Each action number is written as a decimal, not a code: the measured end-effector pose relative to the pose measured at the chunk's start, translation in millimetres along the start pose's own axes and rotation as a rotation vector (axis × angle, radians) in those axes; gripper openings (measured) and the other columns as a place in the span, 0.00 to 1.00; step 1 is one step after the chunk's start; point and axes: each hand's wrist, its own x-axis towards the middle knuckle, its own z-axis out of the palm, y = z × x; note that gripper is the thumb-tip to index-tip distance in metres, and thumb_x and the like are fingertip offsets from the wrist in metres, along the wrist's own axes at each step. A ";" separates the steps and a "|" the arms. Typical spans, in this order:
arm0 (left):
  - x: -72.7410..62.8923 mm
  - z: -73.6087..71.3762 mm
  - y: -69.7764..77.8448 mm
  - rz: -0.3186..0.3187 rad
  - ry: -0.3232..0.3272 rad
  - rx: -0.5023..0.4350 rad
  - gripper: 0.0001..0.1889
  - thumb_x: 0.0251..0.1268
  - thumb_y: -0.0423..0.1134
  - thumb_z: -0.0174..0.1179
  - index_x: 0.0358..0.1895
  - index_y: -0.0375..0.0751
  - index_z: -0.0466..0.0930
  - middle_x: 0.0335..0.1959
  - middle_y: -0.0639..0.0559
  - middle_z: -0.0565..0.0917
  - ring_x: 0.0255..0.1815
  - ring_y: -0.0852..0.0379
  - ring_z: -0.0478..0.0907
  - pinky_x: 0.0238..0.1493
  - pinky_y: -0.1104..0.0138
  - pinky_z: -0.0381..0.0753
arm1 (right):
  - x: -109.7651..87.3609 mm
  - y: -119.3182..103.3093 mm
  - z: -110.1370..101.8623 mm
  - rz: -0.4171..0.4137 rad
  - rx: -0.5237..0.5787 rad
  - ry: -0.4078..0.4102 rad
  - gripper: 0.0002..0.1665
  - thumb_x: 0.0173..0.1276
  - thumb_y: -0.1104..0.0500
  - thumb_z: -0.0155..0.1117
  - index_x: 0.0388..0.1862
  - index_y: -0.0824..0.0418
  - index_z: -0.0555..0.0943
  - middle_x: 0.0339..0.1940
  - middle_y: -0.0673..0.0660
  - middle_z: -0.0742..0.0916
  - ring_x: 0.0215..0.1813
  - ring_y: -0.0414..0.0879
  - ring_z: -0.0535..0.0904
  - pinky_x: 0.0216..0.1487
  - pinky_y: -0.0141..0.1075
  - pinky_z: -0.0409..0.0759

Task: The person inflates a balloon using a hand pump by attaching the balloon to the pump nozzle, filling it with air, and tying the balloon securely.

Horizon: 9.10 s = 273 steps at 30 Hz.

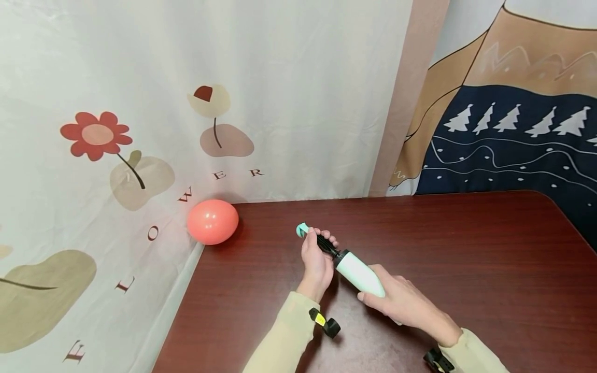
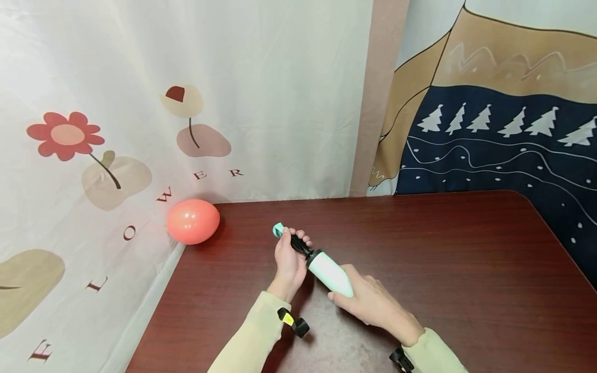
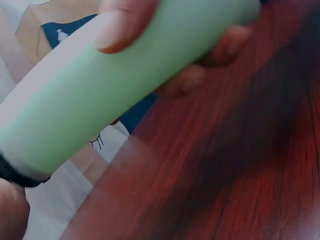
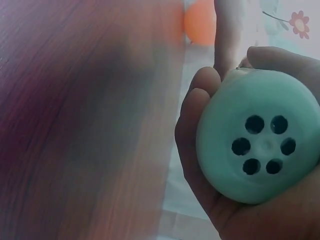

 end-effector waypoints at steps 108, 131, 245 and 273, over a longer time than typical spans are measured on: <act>20.3 -0.1 14.3 0.110 0.055 0.111 0.14 0.87 0.42 0.38 0.36 0.45 0.64 0.23 0.56 0.69 0.16 0.66 0.64 0.17 0.78 0.64 | 13.0 -13.6 19.1 -0.119 -0.048 0.051 0.33 0.76 0.37 0.62 0.67 0.57 0.72 0.33 0.48 0.81 0.30 0.38 0.75 0.31 0.34 0.74; 27.8 -12.3 29.5 0.149 0.068 -0.018 0.13 0.87 0.38 0.39 0.35 0.45 0.64 0.23 0.55 0.68 0.16 0.65 0.63 0.17 0.78 0.63 | -16.5 -3.2 13.4 -0.133 -0.023 -0.019 0.27 0.80 0.39 0.57 0.61 0.57 0.71 0.23 0.46 0.75 0.19 0.35 0.70 0.22 0.32 0.69; 5.9 -9.7 -6.7 0.153 0.020 0.174 0.14 0.87 0.40 0.36 0.35 0.44 0.63 0.24 0.54 0.69 0.19 0.62 0.67 0.23 0.73 0.71 | 10.9 -3.9 21.5 -0.010 -0.219 0.114 0.25 0.61 0.46 0.75 0.48 0.57 0.75 0.23 0.47 0.77 0.22 0.42 0.70 0.22 0.39 0.69; 13.4 -1.3 -0.3 0.199 0.059 0.057 0.12 0.83 0.35 0.39 0.34 0.44 0.64 0.24 0.54 0.69 0.19 0.62 0.68 0.22 0.73 0.69 | -5.9 6.9 4.1 -0.016 -0.297 0.143 0.28 0.62 0.46 0.76 0.55 0.55 0.77 0.28 0.46 0.82 0.24 0.39 0.72 0.25 0.38 0.71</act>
